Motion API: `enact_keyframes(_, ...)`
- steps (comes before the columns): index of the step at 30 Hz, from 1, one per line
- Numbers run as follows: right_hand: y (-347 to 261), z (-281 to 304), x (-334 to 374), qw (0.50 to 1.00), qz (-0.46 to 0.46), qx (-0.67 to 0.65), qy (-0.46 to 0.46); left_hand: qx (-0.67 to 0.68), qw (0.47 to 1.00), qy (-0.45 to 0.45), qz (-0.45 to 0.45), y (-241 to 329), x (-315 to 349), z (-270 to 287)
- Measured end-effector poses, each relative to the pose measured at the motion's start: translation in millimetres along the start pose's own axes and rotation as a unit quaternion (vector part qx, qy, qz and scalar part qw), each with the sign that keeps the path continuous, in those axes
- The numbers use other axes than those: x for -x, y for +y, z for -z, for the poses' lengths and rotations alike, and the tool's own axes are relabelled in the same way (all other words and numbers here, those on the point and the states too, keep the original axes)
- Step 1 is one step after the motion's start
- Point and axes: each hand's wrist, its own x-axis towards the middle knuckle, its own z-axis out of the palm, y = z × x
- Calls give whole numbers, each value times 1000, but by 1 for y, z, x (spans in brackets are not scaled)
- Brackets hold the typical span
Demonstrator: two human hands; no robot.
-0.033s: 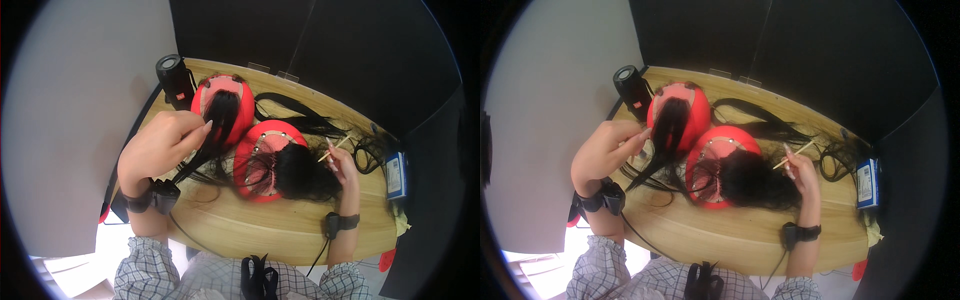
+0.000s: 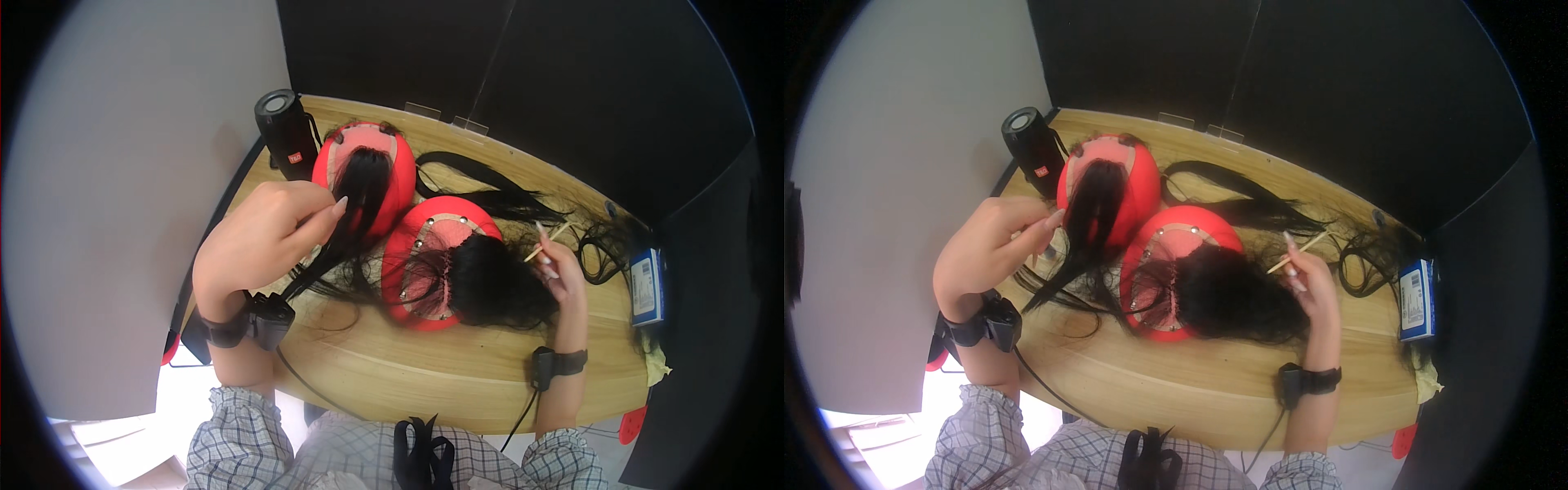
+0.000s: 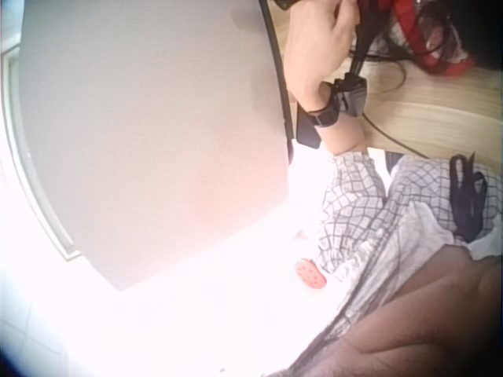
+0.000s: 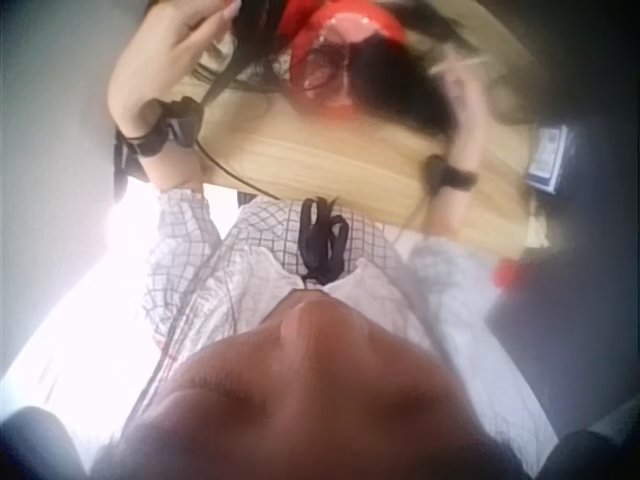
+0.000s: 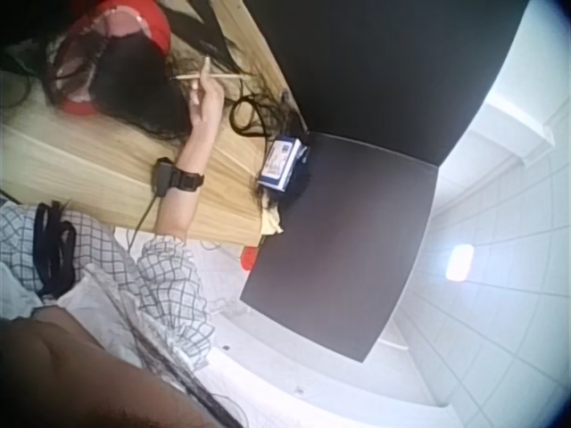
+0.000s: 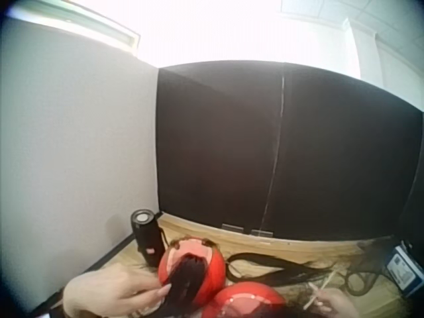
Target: The recorder is attaching hair extensions to a foam mannequin head using a specialized hook tool and thread.
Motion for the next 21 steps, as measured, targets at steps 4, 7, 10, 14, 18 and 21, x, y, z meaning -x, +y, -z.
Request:
enact_keyframes(4, 1, 31, -10, 928, -76, -328, -161, 15, 1000, 0, 4, 3, 0, 0)
enact_keyframes(7, -10, 26, -1, 959, 9, -281, -26, 2, 1000, -3, 8, 2, 0, 1)
enact_keyframes(10, -28, 10, 13, 939, 159, -176, 249, 4, 1000, 0, 5, 1, 0, 0)
enact_keyframes(14, -44, 28, 26, 802, 455, 119, 369, 16, 1000, -3, 2, 7, -1, 1)
enact_keyframes(18, -56, -22, 62, 648, 522, 344, 435, 4, 1000, -3, -1, 9, -1, 0)
enact_keyframes(21, -57, -55, 77, 627, 522, 433, 382, 6, 1000, 4, -1, 2, 2, 1)
